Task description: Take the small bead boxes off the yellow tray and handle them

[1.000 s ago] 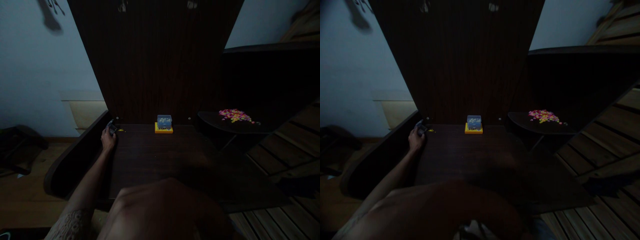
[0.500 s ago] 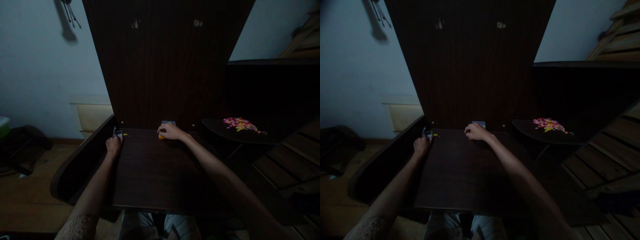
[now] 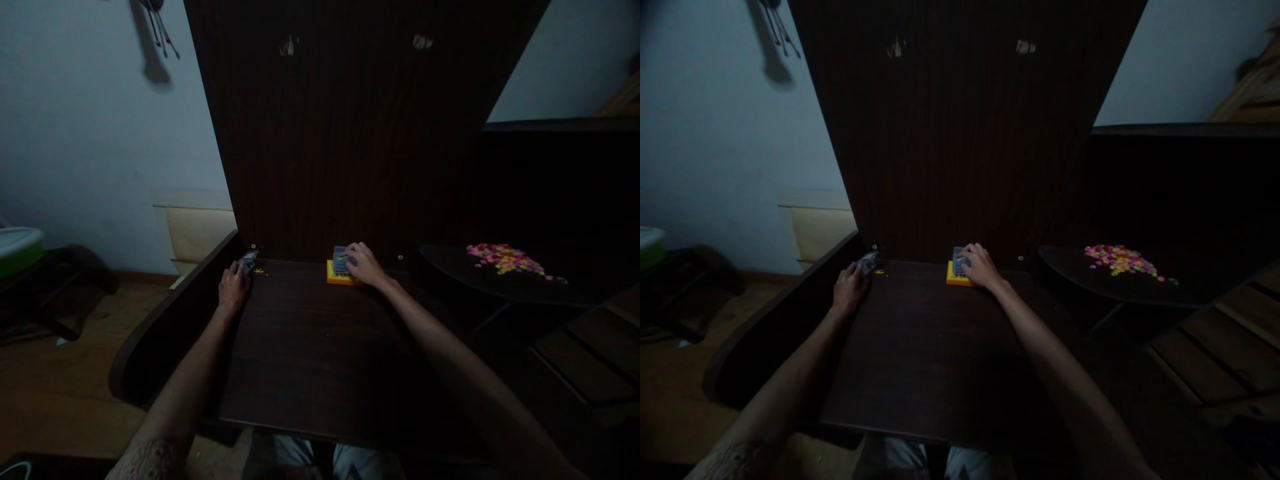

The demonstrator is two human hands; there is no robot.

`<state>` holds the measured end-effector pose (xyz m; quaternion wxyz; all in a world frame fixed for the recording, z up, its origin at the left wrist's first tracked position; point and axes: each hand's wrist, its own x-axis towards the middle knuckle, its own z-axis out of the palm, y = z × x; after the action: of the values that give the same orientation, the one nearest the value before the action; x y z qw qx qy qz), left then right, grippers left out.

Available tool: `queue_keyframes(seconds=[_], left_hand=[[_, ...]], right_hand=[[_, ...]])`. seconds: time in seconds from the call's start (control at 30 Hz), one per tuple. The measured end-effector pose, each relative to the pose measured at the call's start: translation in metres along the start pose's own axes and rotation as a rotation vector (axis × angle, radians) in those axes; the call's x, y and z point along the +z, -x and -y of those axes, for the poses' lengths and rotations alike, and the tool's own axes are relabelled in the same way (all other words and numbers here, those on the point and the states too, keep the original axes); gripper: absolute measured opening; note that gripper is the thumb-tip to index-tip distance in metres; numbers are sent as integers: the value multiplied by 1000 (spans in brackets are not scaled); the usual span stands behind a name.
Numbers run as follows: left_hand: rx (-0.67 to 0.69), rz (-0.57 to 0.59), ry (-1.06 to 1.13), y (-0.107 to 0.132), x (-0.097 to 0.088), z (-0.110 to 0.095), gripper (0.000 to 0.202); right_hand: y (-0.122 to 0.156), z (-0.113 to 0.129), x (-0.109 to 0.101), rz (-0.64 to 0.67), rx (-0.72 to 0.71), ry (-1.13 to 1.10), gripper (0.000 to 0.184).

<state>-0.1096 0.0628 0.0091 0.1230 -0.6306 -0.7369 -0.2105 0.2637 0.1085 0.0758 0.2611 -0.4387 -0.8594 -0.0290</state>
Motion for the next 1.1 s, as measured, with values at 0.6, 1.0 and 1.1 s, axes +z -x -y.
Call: queue_keyframes(seconds=[0.6,1.0,1.1], left_hand=[[670,-37,-26,-12,10,27,44],[-66,5,48,-4,-1,2,50],[-153,84,-5,-8,-6,-4,50]], right_hand=[[31,-5,19,-339,-108,23,23],[86,53,80,-291,-208,-234,22],[86,52,79,-292,-193,-246,23]])
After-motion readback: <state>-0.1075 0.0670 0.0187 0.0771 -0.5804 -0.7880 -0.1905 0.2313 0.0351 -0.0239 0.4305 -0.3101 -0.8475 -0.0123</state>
